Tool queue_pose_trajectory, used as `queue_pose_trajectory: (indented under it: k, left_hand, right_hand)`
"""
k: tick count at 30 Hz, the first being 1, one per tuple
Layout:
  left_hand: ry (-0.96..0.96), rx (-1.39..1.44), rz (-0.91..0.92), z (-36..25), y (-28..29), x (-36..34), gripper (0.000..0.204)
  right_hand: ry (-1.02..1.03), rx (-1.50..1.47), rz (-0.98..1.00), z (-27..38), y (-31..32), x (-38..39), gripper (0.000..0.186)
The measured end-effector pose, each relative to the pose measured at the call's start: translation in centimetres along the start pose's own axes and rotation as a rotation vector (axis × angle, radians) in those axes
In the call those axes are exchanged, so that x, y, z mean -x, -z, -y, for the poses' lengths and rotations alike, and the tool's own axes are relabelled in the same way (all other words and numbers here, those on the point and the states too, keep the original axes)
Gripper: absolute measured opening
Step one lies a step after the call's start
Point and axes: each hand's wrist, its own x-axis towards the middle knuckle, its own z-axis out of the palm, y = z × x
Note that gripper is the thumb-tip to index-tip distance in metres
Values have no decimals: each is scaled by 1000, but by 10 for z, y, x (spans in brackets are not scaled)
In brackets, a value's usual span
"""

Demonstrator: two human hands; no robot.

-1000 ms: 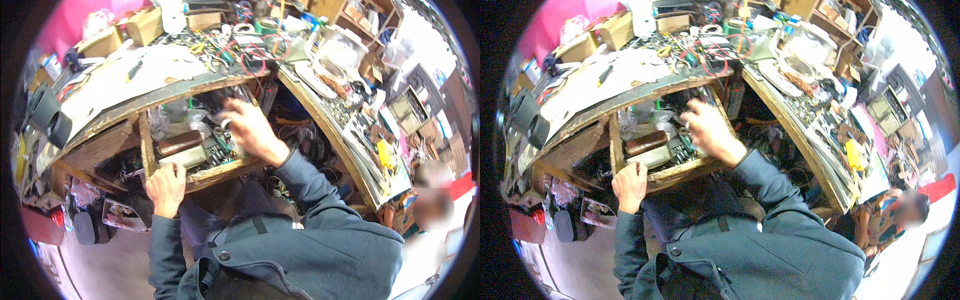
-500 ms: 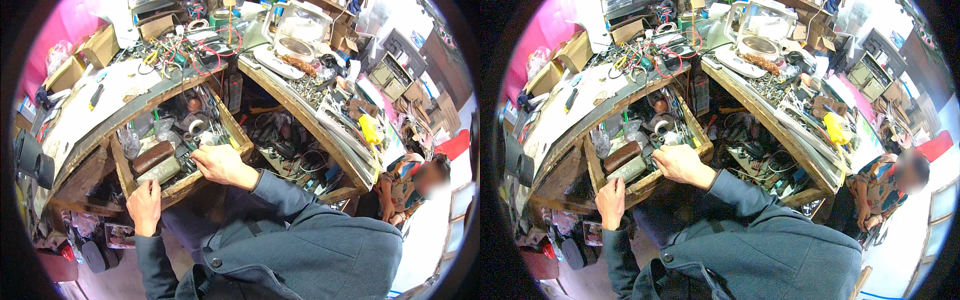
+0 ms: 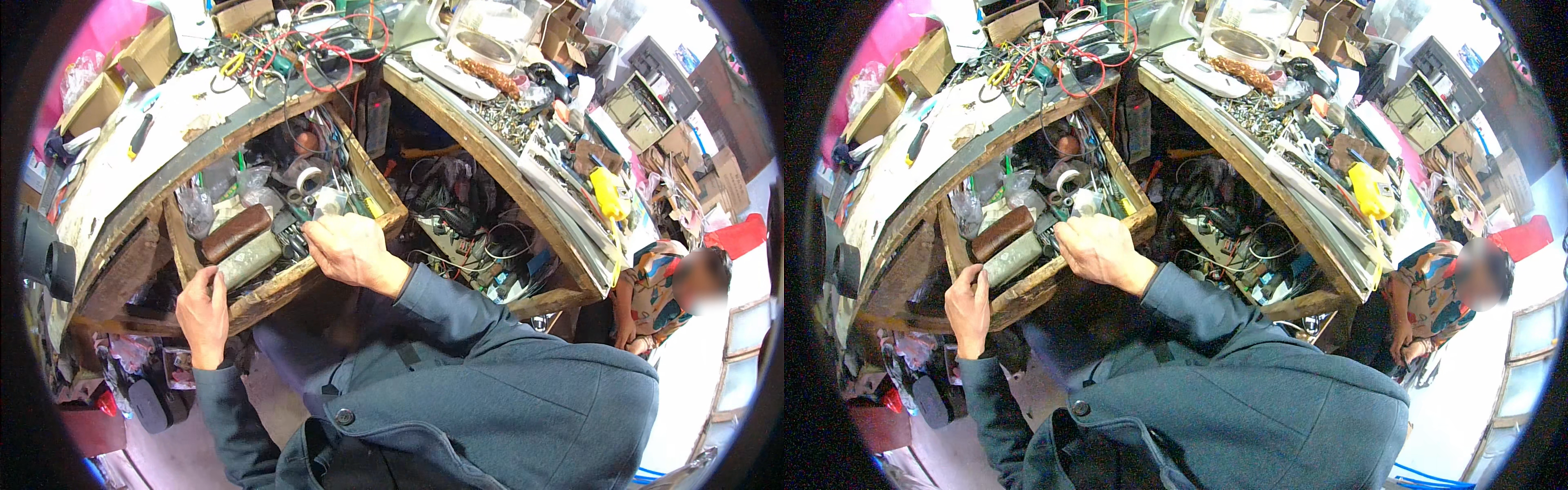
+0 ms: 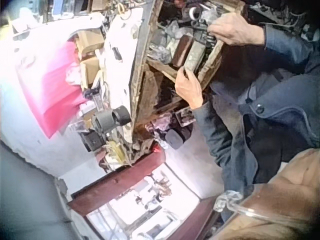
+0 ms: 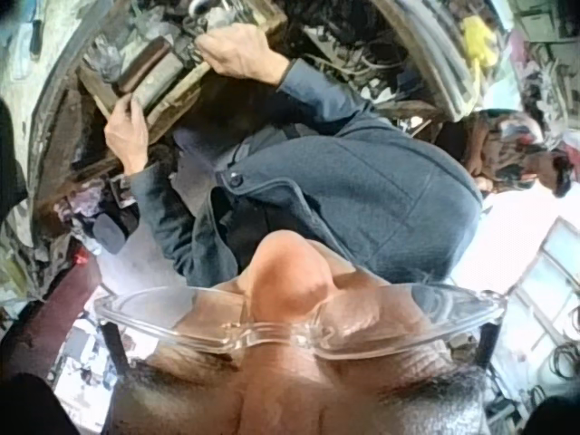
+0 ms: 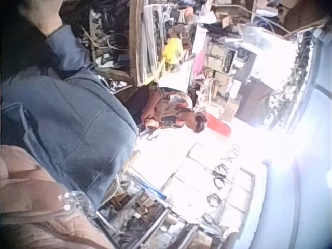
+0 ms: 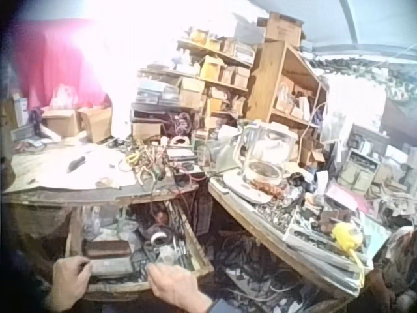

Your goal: The person handles a black electronic component, then searches through a cluttered drawer to retrieve tools and parts. They use pliers to strip a wire and connect it to a small circuit board, manipulating the components with their hands.

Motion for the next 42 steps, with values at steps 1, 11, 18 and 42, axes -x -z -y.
queue_pose_trajectory:
  k: [1, 11, 18, 42]
  left_hand:
    - [-6, -1, -3, 2, -1, 1, 23]
    - [-2, -85, 4, -3, -8, 3, 23]
    - [10, -65, 14, 0, -9, 2, 26]
    - [31, -55, 22, -1, -9, 3, 26]
  right_hand:
    - [3, 11, -1, 0, 0, -1, 15]
    - [26, 9, -5, -4, -3, 2, 11]
    - [12, 14, -23, -3, -2, 1, 11]
    - [27, 10, -45, -5, -6, 3, 14]
